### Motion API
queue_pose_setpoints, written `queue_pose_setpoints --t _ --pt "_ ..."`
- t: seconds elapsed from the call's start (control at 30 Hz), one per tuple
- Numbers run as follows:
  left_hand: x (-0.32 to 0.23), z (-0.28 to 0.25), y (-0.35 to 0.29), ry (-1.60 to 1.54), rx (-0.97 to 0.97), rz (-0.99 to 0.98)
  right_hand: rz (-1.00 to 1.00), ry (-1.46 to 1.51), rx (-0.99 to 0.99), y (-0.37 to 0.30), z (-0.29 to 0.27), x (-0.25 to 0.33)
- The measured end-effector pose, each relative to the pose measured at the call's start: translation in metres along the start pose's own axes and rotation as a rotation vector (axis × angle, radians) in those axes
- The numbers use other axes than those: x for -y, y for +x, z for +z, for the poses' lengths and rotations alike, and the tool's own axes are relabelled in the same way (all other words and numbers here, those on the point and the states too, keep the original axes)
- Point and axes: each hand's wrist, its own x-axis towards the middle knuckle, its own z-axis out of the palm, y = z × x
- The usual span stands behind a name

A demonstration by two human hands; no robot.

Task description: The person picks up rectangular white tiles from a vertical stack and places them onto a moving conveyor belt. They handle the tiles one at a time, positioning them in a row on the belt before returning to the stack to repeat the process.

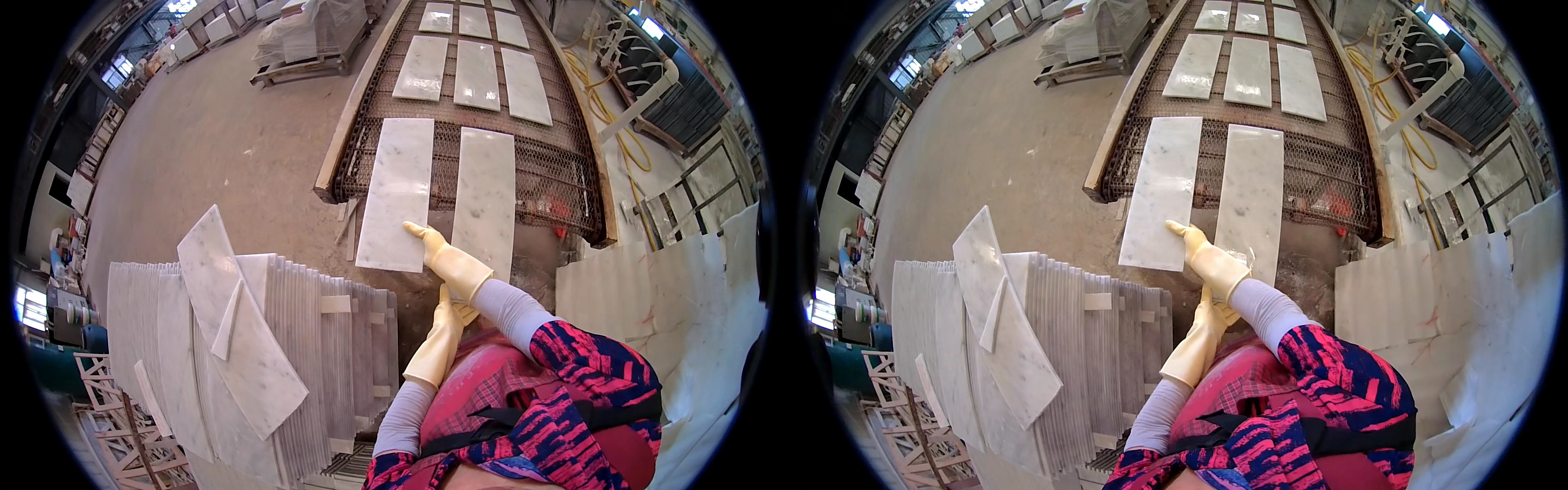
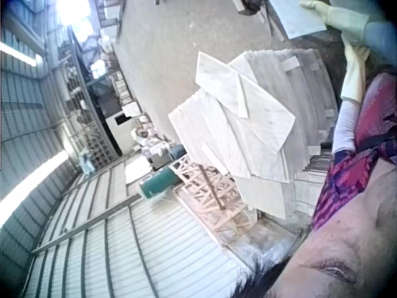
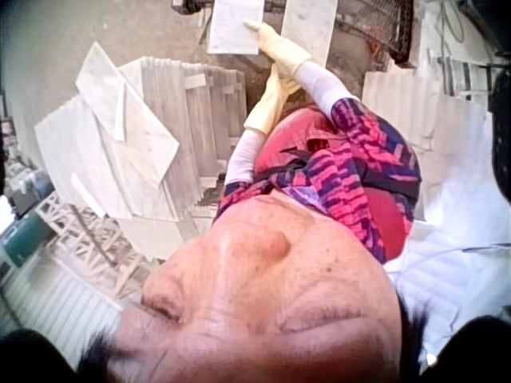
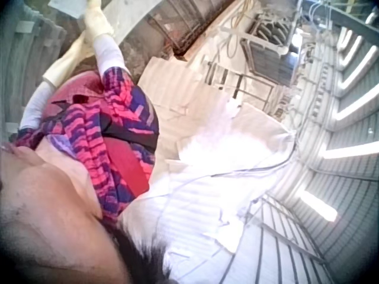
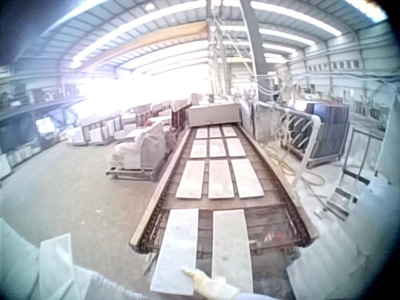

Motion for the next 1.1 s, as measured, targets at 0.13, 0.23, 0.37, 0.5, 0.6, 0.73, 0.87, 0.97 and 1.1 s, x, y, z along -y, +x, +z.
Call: queue_pose_setpoints --t 0.13,0.23,0.37,0.5,0.6,0.73,0.87,0.97,1.1 --pt "-0.007 0.015 -0.027 0.054 -0.031 0.104 0.076 0.016 -0.042 0.012 0.002 -0.016" --pt "-0.007 0.020 -0.024 -0.036 -0.024 0.091 0.076 0.025 -0.054 0.022 -0.007 -0.013" --pt "-0.004 0.014 -0.017 -0.067 -0.012 0.099 0.118 -0.004 -0.081 0.019 0.000 -0.017" --pt "-0.001 0.022 -0.017 -0.059 -0.059 0.144 0.146 0.024 -0.096 0.019 0.000 -0.014" --pt "-0.001 0.022 -0.013 -0.074 -0.090 0.127 0.166 0.006 -0.093 0.015 0.003 -0.010" --pt "0.001 0.031 -0.015 -0.126 -0.105 0.155 0.164 0.003 -0.065 0.019 0.000 -0.006" --pt "0.003 0.027 -0.005 -0.169 -0.148 0.155 0.152 0.010 -0.049 0.018 -0.004 -0.006" --pt "0.002 0.031 -0.006 -0.152 -0.169 0.174 0.152 0.020 -0.047 0.020 -0.007 -0.009" --pt "-0.001 0.025 -0.005 -0.180 -0.138 0.172 0.145 0.006 -0.037 0.020 -0.012 -0.022"
